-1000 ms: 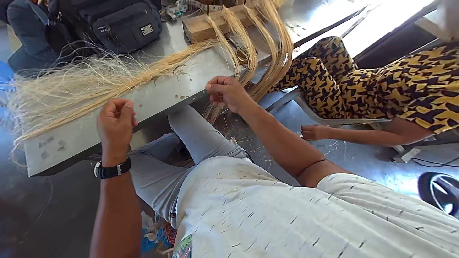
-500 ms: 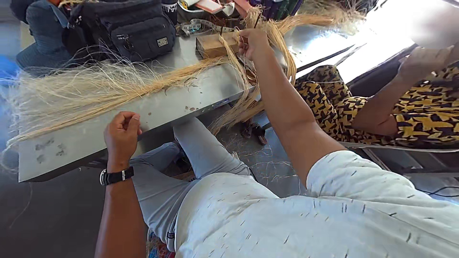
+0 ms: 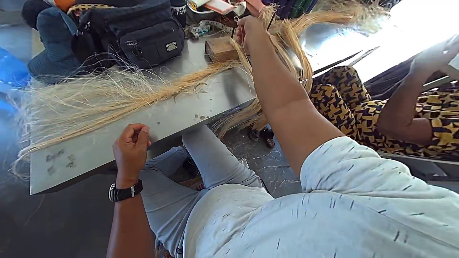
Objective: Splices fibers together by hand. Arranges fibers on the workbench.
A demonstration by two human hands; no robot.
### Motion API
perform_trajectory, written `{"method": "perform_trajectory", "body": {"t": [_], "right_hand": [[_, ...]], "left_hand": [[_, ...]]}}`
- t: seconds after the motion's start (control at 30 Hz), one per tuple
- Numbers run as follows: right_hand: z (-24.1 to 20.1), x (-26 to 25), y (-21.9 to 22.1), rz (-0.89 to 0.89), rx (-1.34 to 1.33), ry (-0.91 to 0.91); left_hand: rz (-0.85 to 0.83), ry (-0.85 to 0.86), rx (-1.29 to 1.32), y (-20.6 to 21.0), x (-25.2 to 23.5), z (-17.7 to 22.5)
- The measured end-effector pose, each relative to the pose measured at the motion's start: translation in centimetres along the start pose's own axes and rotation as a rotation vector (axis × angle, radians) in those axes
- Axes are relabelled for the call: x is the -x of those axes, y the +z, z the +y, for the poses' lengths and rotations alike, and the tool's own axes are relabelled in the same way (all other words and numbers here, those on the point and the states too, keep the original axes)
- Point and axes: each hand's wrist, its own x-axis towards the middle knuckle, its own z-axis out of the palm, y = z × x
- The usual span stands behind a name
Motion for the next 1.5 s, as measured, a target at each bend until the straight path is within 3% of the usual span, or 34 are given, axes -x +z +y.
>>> {"method": "perform_trajectory", "body": {"t": [1.23,1.5], "right_hand": [[3.3,-1.1,-0.3,0.030,0.546,-0.016],[3.8,0.9,-2.7,-0.020,0.579,-0.089]], "left_hand": [[0.027,0.023,-0.015,0.4,0.0,0.1],[0.033,0.056,0.015,0.8,-0.2,-0.1]]}}
